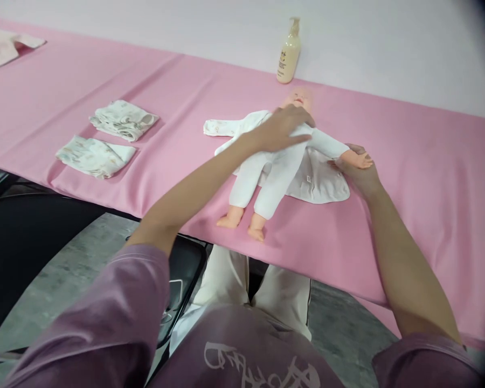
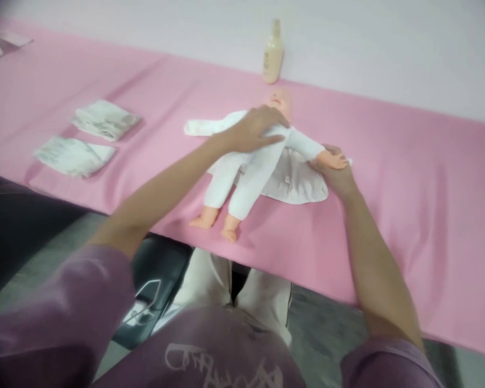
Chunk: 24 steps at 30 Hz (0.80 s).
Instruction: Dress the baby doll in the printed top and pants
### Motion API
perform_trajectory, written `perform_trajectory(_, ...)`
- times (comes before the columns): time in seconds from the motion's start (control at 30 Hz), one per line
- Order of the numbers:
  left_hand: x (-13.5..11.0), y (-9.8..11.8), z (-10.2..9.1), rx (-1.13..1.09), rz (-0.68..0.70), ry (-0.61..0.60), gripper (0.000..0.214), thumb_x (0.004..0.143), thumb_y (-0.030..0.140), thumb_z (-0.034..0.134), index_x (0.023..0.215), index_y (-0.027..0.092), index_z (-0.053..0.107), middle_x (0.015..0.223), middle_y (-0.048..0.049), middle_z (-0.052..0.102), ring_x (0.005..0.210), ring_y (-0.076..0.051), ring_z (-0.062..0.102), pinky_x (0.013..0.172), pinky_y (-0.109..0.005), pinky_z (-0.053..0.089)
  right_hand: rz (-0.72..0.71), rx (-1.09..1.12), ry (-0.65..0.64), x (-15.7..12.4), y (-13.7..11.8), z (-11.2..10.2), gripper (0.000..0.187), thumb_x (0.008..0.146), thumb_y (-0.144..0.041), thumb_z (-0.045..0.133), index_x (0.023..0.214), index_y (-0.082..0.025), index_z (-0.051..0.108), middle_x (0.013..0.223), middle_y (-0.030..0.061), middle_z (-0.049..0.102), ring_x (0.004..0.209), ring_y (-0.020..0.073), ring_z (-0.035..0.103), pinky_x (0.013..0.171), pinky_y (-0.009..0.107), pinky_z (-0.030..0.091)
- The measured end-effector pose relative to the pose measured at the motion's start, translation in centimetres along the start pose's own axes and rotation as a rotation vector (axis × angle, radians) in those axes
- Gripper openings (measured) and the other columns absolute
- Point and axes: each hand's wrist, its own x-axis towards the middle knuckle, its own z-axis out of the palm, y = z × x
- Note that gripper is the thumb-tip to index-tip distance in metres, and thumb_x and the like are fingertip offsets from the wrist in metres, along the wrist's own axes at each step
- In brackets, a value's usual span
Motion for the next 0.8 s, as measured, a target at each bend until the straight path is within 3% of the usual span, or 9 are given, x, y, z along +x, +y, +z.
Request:
perform_trajectory(0.07,-3.3,-2.7,-2.9,-0.017,-0.165,0.106,0.062,0.119,0.074,0.048,0.155,0.035,0.082,0.168,-0.0075,0.075,0.161,-0.037,0.063,0.147,-0.056,0.040,0.051,0.047,-0.043,-0.4,-1.9,-1.2,0.074,0.081,-0.055,0.099,0.147,-0.033,0.074,0.146,0.0118,0.086,0.139,0.0446,0.084,0.125,0.065,0.068)
perform_trajectory(0.13,-6.0,-5.4,-5.2,-0.029,-0.398,0.091,0.069,0.113,0.084,0.055,0.165,0.043,0.075,0.180,-0.0036,0.067,0.172,-0.039,0.051,0.149,-0.055,0.038,0.105,-0.026,-0.076,-0.5,-4.1,-2.4,0.074,0.080,-0.048,0.105,0.148,-0.034,0.079,0.145,0.0121,0.088,0.139,0.0471,0.083,0.127,0.067,0.066)
perform_trajectory(0.2,-7.8,-7.7,-6.5,-0.052,-0.533,0.040,0.082,0.103,0.087,0.068,0.174,0.047,0.067,0.186,-0.0020,0.060,0.177,-0.040,0.044,0.150,-0.055,0.037,0.151,-0.136,-0.173,-0.2,-6.2,-3.7,0.076,0.084,-0.048,0.107,0.154,-0.035,0.079,0.146,0.0124,0.088,0.140,0.0469,0.083,0.128,0.067,0.064)
perform_trajectory(0.33,-8.2,-10.8,-6.9,-0.151,-0.501,-0.131,0.109,0.084,0.072,0.084,0.183,0.034,0.060,0.188,-0.0110,0.059,0.171,-0.042,0.051,0.145,-0.055,0.045,0.191,-0.253,-0.462,2.0,-8.3,-6.7,0.050,0.104,-0.062,0.094,0.145,-0.037,0.083,0.152,0.0134,0.086,0.148,0.0413,0.078,0.131,0.055,0.060)
perform_trajectory(0.43,-7.4,-11.6,-6.8,-0.213,-0.467,-0.238,0.107,0.081,0.062,0.083,0.182,0.035,0.060,0.185,-0.0103,0.063,0.164,-0.040,0.061,0.139,-0.053,0.051,0.221,-0.242,-0.500,4.0,-8.2,-7.8,0.048,0.105,-0.069,0.091,0.137,-0.034,0.083,0.147,0.0173,0.086,0.143,0.0415,0.079,0.128,0.056,0.057)
perform_trajectory(0.5,-6.8,-11.7,-6.9,-0.225,-0.467,-0.279,0.105,0.082,0.060,0.080,0.182,0.038,0.059,0.184,-0.0083,0.064,0.161,-0.040,0.064,0.136,-0.051,0.054,0.270,-0.376,-0.434,4.9,-8.2,-6.7,0.057,0.095,-0.068,0.101,0.137,-0.034,0.084,0.142,0.0178,0.087,0.136,0.0443,0.079,0.123,0.063,0.057)
perform_trajectory(0.6,-6.2,-11.6,-7.2,-0.193,-0.450,-0.314,0.106,0.081,0.063,0.082,0.182,0.038,0.059,0.183,-0.0093,0.065,0.162,-0.043,0.064,0.133,-0.051,0.055,0.270,-0.637,-0.311,5.4,-8.6,-2.7,0.063,0.085,-0.068,0.109,0.132,-0.034,0.086,0.131,0.0138,0.087,0.121,0.0444,0.079,0.111,0.066,0.062)
perform_trajectory(0.7,-5.6,-11.7,-7.4,-0.136,-0.450,-0.333,0.107,0.079,0.067,0.084,0.180,0.038,0.062,0.180,-0.0097,0.067,0.163,-0.046,0.063,0.133,-0.053,0.054,0.231,-0.688,-0.263,5.4,-9.5,1.4,0.049,0.090,-0.068,0.101,0.109,-0.029,0.080,0.104,0.0114,0.081,0.104,0.0422,0.077,0.103,0.066,0.066)
perform_trajectory(0.8,-5.2,-11.9,-7.5,-0.098,-0.453,-0.342,0.102,0.080,0.068,0.084,0.176,0.039,0.066,0.174,-0.0079,0.070,0.165,-0.046,0.060,0.134,-0.054,0.053,0.160,-0.635,-0.168,5.8,-10.2,3.2,0.037,0.097,-0.059,0.092,0.104,-0.029,0.072,0.104,0.0116,0.077,0.108,0.0432,0.076,0.110,0.071,0.064)
